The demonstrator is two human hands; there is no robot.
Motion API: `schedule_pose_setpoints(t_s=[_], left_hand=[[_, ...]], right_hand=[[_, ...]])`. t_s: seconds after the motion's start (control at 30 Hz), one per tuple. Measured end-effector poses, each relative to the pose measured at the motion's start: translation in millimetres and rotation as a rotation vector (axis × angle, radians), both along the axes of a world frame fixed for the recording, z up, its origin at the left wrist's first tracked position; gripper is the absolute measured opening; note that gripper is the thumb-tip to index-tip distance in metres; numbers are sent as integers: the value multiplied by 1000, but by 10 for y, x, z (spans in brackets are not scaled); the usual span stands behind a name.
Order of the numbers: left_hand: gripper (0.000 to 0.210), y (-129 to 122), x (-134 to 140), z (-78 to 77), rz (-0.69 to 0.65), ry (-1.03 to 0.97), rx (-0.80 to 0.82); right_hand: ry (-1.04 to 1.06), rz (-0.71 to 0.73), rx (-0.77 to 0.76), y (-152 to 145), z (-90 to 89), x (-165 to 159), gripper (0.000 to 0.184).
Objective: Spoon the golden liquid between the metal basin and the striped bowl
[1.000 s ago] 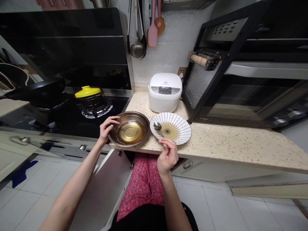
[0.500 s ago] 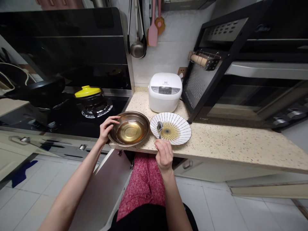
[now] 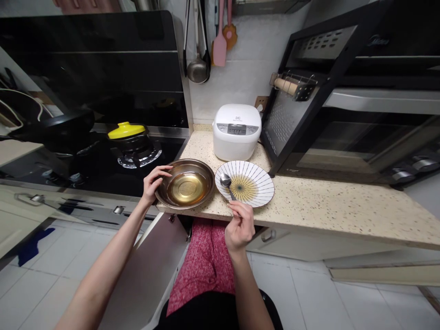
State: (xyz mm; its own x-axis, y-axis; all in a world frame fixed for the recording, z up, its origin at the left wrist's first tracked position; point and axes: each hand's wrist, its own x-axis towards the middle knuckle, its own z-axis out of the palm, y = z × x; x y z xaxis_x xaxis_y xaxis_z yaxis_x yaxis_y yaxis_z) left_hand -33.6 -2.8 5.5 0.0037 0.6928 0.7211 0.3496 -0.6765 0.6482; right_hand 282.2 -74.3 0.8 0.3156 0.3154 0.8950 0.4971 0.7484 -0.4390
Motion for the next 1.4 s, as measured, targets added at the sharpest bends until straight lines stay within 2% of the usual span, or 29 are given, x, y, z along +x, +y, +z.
schedule_pose_setpoints(t_s=[0.13,0.3,0.43,0.63,0.9,1.17,1.4], left_hand=[[39,-3,4,3,6,2,-3],[38,-6,8,9,5,2,1],[38,-5,8,10,1,2,4],[34,-13,11,4,-20,-15,19],[42,-28,23,21,23,-6,14],[37,-36,26,21,-4,-20,41],[41,-39,32,24,22,-11,36]], right_hand=[[154,90,-23,-73,9,-118,16],[130,192,-30,-132,-3,-257,17],[89,253,-113,-153,-26,-353,18],[88,284,-246,-124,-72,-470,20],[102,313,-276,-82,-127,-537,20],[97,321,-303,-71,-150,-557,21],[89,318,-316,-64,-171,-589,21]])
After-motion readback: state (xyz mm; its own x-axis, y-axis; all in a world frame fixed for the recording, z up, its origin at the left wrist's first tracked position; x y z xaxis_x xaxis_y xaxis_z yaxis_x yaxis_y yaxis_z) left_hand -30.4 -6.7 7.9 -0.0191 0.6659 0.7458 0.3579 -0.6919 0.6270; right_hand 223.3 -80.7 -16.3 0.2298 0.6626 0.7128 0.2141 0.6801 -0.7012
